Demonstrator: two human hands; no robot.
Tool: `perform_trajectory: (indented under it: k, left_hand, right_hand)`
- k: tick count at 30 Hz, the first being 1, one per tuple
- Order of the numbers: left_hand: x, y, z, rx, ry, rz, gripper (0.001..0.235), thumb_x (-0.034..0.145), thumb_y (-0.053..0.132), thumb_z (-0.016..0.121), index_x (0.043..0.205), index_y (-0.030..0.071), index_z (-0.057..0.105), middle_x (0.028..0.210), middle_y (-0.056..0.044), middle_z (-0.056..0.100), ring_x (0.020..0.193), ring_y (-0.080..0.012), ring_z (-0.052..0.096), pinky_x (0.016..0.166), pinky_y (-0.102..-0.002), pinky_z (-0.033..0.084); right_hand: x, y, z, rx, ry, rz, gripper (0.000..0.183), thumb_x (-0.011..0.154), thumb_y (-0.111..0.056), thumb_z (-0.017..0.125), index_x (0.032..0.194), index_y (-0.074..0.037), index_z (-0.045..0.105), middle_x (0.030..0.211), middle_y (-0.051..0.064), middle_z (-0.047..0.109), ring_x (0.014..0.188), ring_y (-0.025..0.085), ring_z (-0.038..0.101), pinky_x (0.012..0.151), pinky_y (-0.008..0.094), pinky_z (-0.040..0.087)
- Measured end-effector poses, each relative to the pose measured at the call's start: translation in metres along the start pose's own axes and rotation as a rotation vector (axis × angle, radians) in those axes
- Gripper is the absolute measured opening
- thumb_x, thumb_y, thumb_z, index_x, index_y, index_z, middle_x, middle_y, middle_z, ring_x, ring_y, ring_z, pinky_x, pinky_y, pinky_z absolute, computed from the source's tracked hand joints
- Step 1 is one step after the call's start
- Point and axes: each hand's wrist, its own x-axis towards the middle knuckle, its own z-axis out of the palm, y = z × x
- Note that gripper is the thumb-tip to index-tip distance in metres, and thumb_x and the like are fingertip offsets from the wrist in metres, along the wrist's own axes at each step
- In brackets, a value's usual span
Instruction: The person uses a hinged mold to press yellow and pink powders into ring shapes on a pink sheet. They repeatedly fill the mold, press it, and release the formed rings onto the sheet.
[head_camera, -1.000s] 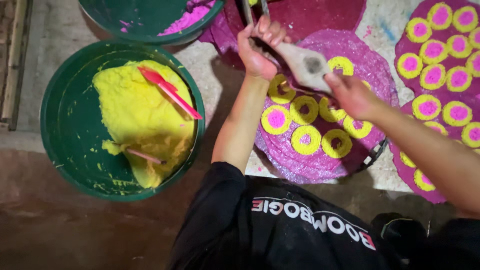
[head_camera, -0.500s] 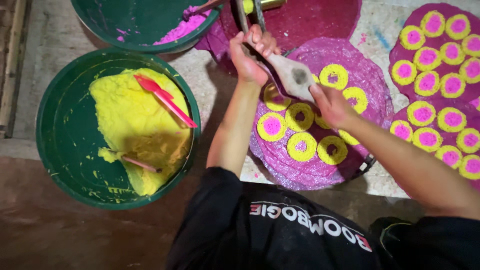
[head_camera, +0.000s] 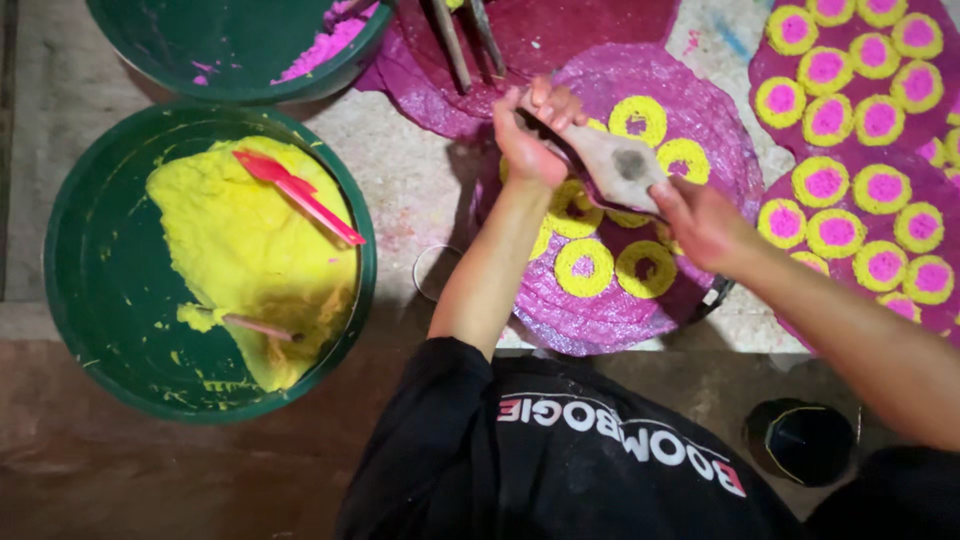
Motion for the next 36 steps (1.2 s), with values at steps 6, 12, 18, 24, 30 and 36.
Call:
perform_trajectory:
  k: [6,12,18,24,30,36]
  left_hand:
    - [-0.007,0.0,-0.012,0.043,0.034,0.02,0.029,0.097,0.042,0.044,0.08,0.018,0.045,0.066,0.005,0.04,0.064,-0.0128,0.043,0.073,-0.035,0.043]
    - [-0.004,0.004,0.011,0.056,-0.018,0.082,0.031,0.099,0.043,0.045,0.08,0.019,0.045,0.065,0.005,0.04,0.061,-0.0128,0.043,0.071,-0.036,0.043]
    - [-0.052,0.016,0.047,0.149,0.002,0.036,0.028,0.097,0.041,0.046,0.083,0.016,0.046,0.069,0.003,0.042,0.067,-0.0141,0.045,0.077,-0.037,0.045]
    - [-0.087,-0.017,0.045,-0.015,0.172,-0.047,0.027,0.096,0.039,0.045,0.081,0.016,0.046,0.068,0.003,0.041,0.065,-0.0138,0.044,0.077,-0.037,0.045]
    - [-0.082,-0.015,0.018,-0.015,0.106,-0.037,0.027,0.096,0.038,0.046,0.078,0.018,0.046,0.063,0.005,0.039,0.059,-0.0122,0.041,0.069,-0.035,0.044]
    - [-0.088,-0.025,0.011,0.013,0.131,0.004,0.027,0.096,0.037,0.046,0.077,0.018,0.044,0.061,0.006,0.036,0.056,-0.0119,0.039,0.066,-0.034,0.042]
  right_hand:
    - [-0.002,0.001,0.003,0.02,-0.024,-0.025,0.058,0.108,-0.049,0.037,0.115,0.0,0.068,0.074,0.014,0.065,0.071,0.028,0.064,0.07,0.043,0.051]
    - [0.003,0.003,0.008,-0.041,0.091,-0.125,0.057,0.109,-0.046,0.039,0.13,0.001,0.063,0.089,0.016,0.069,0.082,0.027,0.066,0.079,0.045,0.051]
    - [-0.034,0.023,0.018,0.212,-0.078,-0.079,0.057,0.112,-0.045,0.038,0.11,0.005,0.065,0.083,0.009,0.063,0.076,0.024,0.058,0.071,0.045,0.047]
    - [-0.078,0.034,0.007,0.062,-0.106,0.09,0.056,0.109,-0.046,0.037,0.099,0.0,0.067,0.069,0.009,0.062,0.066,0.024,0.059,0.067,0.043,0.049]
    - [-0.083,0.007,0.032,-0.051,0.101,-0.135,0.051,0.109,-0.044,0.041,0.111,0.001,0.065,0.08,0.018,0.064,0.075,0.034,0.066,0.071,0.046,0.049]
    - [-0.088,0.018,0.031,-0.071,0.021,0.016,0.051,0.109,-0.044,0.04,0.11,0.0,0.066,0.079,0.026,0.066,0.078,0.043,0.068,0.074,0.049,0.051]
